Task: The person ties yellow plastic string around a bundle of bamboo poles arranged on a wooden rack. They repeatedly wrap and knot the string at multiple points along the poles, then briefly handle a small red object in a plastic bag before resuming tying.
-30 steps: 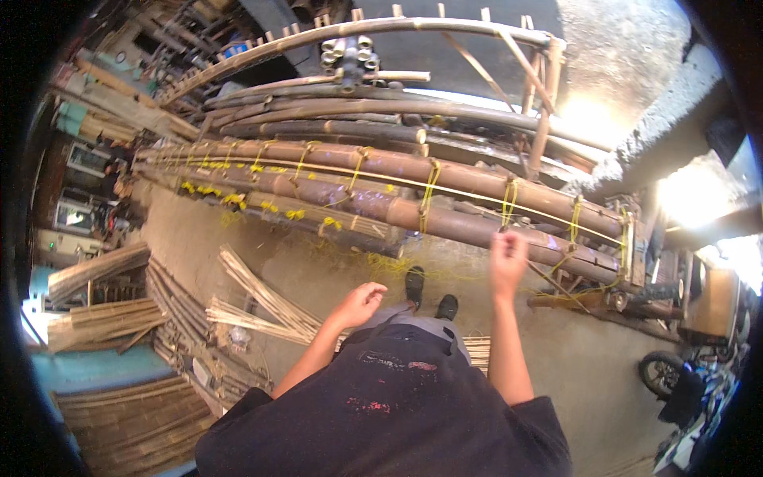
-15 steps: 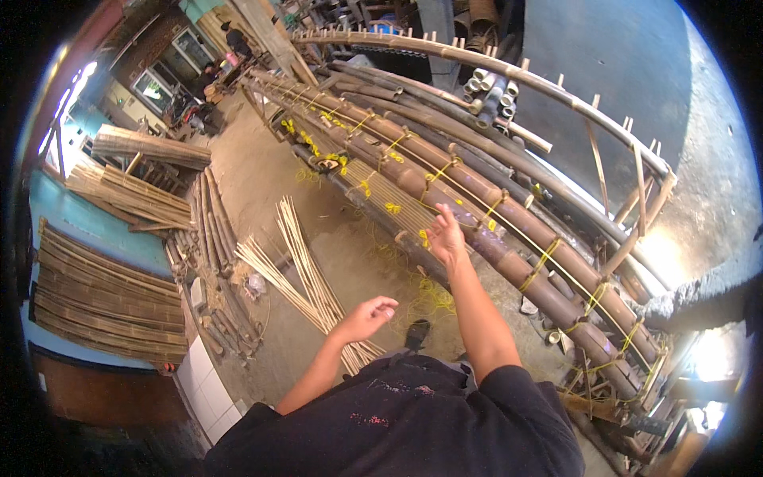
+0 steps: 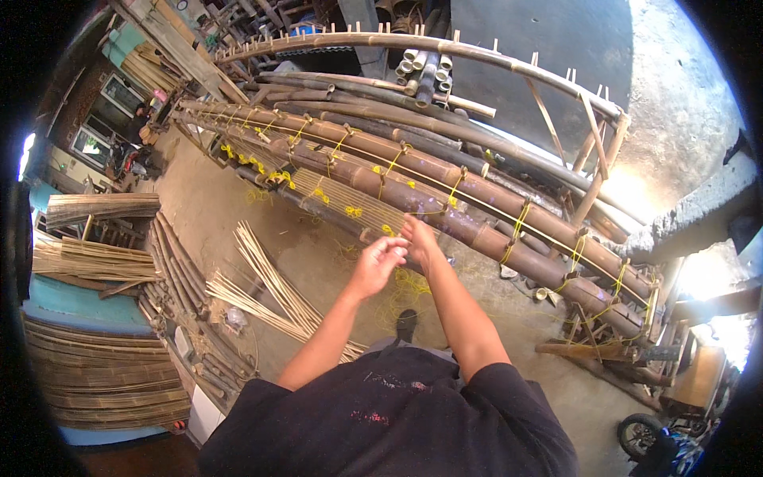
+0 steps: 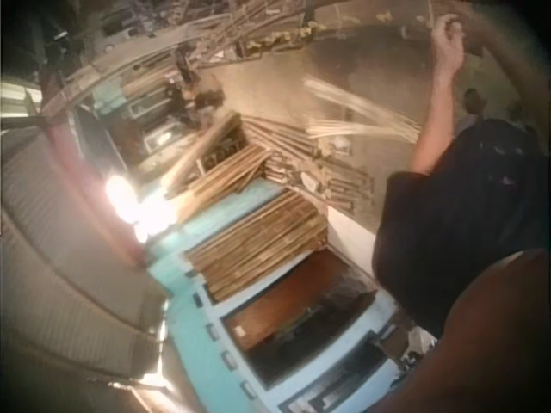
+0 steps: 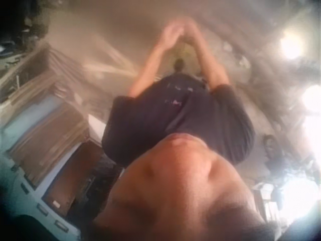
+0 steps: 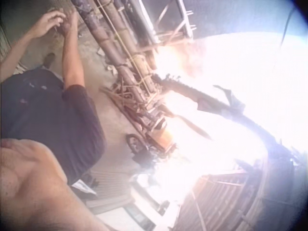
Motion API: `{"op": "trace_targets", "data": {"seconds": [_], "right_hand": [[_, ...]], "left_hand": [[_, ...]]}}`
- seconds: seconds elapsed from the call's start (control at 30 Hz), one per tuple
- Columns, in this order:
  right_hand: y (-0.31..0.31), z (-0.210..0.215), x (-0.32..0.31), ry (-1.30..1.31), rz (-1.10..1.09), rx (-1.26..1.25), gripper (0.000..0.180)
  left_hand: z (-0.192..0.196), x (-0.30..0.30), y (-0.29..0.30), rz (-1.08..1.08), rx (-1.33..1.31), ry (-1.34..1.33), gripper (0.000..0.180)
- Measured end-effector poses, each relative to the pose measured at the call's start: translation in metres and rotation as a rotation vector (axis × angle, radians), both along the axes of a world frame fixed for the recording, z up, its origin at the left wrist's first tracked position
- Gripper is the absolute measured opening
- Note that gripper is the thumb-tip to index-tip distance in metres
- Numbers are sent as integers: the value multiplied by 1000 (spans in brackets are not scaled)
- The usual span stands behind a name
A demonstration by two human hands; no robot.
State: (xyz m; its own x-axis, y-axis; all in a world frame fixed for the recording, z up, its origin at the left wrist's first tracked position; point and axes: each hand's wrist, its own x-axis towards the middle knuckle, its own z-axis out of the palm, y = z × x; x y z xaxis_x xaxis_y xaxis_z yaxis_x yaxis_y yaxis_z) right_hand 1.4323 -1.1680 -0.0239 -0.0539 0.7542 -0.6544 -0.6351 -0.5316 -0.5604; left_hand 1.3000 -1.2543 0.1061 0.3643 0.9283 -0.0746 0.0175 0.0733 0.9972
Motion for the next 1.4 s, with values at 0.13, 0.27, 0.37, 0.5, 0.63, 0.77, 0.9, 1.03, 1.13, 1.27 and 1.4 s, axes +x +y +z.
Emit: {"op": "trace_targets", "data": {"seconds": [0.13, 0.27, 0.37, 0.5, 0.63, 0.77, 0.9, 1.03, 1.13, 1.27, 1.4], "right_hand": [[22, -11, -6, 213, -120, 138, 34], [23, 1, -21, 310, -296, -6, 29], [33, -14, -26, 212, -323, -161, 36], [46, -31, -51, 163, -386, -68, 42], [58, -29, -51, 36, -523, -188, 20], [58, -19, -59, -87, -641, -277, 21], [43, -17, -47, -212, -634, -231, 25], [-27, -31, -24, -498, -611, 236, 22], [-82, -6, 13, -366, -712, 330, 17], [-128, 29, 51, -238, -650, 618, 17], [-185, 122, 47, -552, 304, 629, 11]], "left_hand": [[-13, 3, -15, -66, -20, -19, 24], [-26, -41, -21, 102, -63, -38, 23], [-24, -48, -15, 185, -101, -56, 21], [1, -44, -20, 191, -108, -31, 22], [-8, -44, -33, 157, -111, -38, 23], [-18, -54, -49, 141, -195, -2, 23], [-18, -58, -47, 139, -203, -27, 23], [-13, -56, -25, 157, -145, -86, 23], [-7, -38, -4, 111, -155, -133, 23], [-12, 6, 14, 6, -241, -175, 25], [-49, 37, 26, -152, -509, -263, 25]]}}
